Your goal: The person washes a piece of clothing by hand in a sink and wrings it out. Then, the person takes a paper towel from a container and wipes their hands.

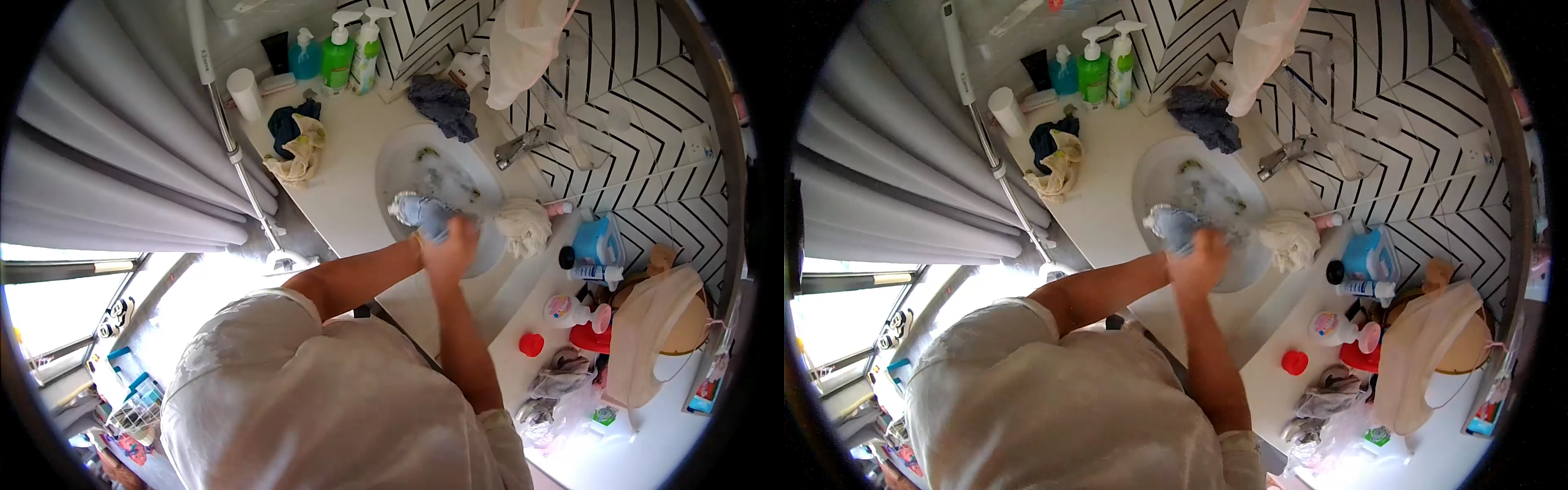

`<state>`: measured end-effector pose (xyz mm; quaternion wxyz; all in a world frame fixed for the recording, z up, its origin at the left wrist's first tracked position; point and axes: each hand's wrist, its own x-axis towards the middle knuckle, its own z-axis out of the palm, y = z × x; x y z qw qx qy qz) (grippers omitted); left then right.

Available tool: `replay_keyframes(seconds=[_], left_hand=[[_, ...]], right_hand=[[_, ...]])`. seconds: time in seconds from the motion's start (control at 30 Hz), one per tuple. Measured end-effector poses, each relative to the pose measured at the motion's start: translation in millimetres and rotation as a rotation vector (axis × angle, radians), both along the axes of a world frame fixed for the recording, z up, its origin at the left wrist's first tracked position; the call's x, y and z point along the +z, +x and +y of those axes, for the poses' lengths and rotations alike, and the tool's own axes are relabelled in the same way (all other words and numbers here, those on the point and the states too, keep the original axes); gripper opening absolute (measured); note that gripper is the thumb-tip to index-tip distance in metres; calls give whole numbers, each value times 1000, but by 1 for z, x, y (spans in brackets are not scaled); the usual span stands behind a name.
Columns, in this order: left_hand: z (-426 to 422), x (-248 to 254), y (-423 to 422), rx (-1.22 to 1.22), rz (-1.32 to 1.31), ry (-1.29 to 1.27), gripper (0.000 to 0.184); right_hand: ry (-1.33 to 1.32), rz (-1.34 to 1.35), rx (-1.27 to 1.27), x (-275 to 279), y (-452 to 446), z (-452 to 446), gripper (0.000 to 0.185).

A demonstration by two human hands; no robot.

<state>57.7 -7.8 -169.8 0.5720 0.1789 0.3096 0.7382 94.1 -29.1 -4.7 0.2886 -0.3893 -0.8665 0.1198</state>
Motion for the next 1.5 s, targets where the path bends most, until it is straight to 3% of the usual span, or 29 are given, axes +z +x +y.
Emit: replay_keyframes(seconds=[0.07,0.13,0.17,0.23,0.3,0.4,0.47,0.53,0.57,0.6,0.7,0.77,0.8,0.83,0.93,0.97,1.03,1.13,1.2,1.27,1.3,1.37,1.47,1.5], left_hand=[[9,-25,11,-46,54,-43,33],[10,-14,10,-106,-136,-165,32],[8,20,-3,-138,-357,-264,32],[-9,99,-37,-252,-683,-390,31],[-13,93,-41,-264,-635,-338,31],[-10,73,-39,-291,-557,-254,32],[-8,47,-35,-310,-502,-206,32],[5,47,-33,-146,-40,-120,29],[11,46,-38,-206,-350,-206,29],[5,78,-49,-265,-665,-299,29],[-2,68,-48,-152,-208,-126,29],[-6,59,-46,-73,103,-4,30],[-7,56,-44,-77,187,-7,30],[-7,52,-43,-79,272,-11,30],[0,70,-54,-107,415,-200,33],[-3,85,-60,-40,523,-260,32],[-9,98,-64,-3,444,-332,32],[-7,87,-58,-80,-105,-372,35],[-15,79,-51,-109,-465,-391,38],[-28,88,-50,-51,866,-341,62],[-31,91,-49,-17,1524,-249,75],[-33,85,-54,104,1473,-236,50],[-14,112,14,688,402,-555,38],[-16,80,23,725,270,-311,39]], right_hand=[[-320,-1,-325,-11,0,53,30],[-388,193,-326,-25,6,66,33],[-412,289,-322,-26,8,72,35],[-185,353,-240,-24,1,36,45],[10,29,20,-18,-7,-8,48],[-93,-166,-107,-15,-16,21,51],[-228,76,-325,-30,-14,64,51],[-422,244,-426,-22,-11,81,51],[-315,285,-357,-23,-11,75,50],[-212,318,-286,-27,-14,54,49],[-65,209,-98,2,-33,-4,48],[-196,106,-233,-16,-27,27,50],[-261,47,-297,-25,-24,43,51],[-518,211,-441,-29,-20,66,52],[-531,338,-578,-28,-20,77,50],[-357,296,-446,-28,-20,66,49],[-40,198,-180,-20,-23,19,45],[144,-62,-56,-14,-28,1,41],[-272,71,-350,-34,-18,53,40],[-768,310,-395,-26,-10,79,38],[-655,300,-385,-24,-8,71,38],[-423,272,-353,-22,-6,43,37],[-173,183,-66,-27,-6,-2,38],[-87,106,-34,-30,-6,-8,38]])
